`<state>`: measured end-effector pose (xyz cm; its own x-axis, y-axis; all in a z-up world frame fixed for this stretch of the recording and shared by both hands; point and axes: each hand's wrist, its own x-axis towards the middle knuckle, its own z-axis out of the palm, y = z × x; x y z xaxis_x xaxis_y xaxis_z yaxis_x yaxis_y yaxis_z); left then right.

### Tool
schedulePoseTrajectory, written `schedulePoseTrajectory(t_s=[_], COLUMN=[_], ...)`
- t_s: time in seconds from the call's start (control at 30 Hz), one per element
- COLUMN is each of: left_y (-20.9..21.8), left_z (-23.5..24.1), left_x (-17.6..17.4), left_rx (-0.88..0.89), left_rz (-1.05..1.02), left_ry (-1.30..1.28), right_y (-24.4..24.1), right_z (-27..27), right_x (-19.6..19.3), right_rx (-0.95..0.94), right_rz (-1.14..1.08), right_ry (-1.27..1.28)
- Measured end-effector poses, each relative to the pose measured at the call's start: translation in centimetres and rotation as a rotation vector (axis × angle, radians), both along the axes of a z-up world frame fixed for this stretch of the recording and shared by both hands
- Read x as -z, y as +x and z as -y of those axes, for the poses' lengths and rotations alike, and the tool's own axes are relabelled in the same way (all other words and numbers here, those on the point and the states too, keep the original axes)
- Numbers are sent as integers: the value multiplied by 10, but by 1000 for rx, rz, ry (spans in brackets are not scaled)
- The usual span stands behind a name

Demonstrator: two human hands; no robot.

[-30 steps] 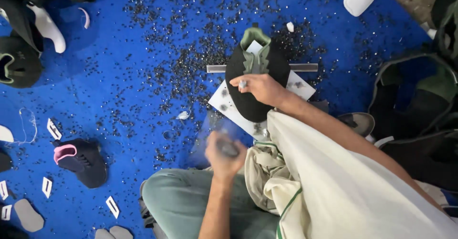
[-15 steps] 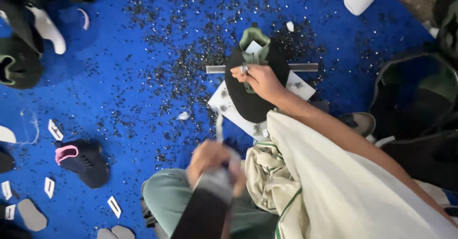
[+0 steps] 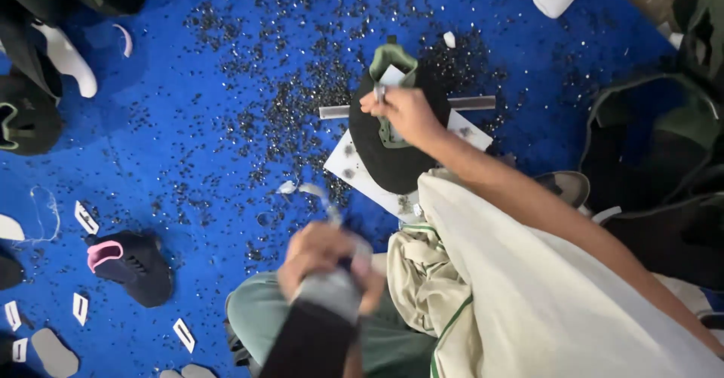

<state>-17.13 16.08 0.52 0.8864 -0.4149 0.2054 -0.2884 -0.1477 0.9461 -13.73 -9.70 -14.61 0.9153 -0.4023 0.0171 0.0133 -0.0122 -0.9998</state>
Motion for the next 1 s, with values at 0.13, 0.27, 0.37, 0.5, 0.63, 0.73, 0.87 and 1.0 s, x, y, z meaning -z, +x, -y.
schedulePoseTrajectory(t_s=[0.13, 0.27, 0.37, 0.5, 0.63, 0.73, 0.87, 1.0], left_y=[6, -6, 2, 13, 25, 8, -3, -3], left_z=[16, 10, 16, 27, 38, 21, 6, -1], left_x=[66, 35, -34, -68, 36, 76, 38, 1], left_rx=[6, -52, -172, -7, 1, -51, -106, -153], left_rz=[46, -196, -61, 293, 130, -16, -168, -111], left_ry=[381, 525, 353, -115, 86, 443, 502, 353], right_y=[-8, 13, 29, 14, -2, 7, 25, 39], right_z=[-7, 15, 28, 19, 5, 8, 33, 37], right_x=[-16, 30, 26, 17, -14, 15, 19, 31], right_rx=[-54, 24, 64, 52, 21, 12, 101, 100], right_rz=[139, 121, 44, -15, 197, 138, 9, -12], right_ry=[-421, -15, 373, 72, -425, -358, 161, 351])
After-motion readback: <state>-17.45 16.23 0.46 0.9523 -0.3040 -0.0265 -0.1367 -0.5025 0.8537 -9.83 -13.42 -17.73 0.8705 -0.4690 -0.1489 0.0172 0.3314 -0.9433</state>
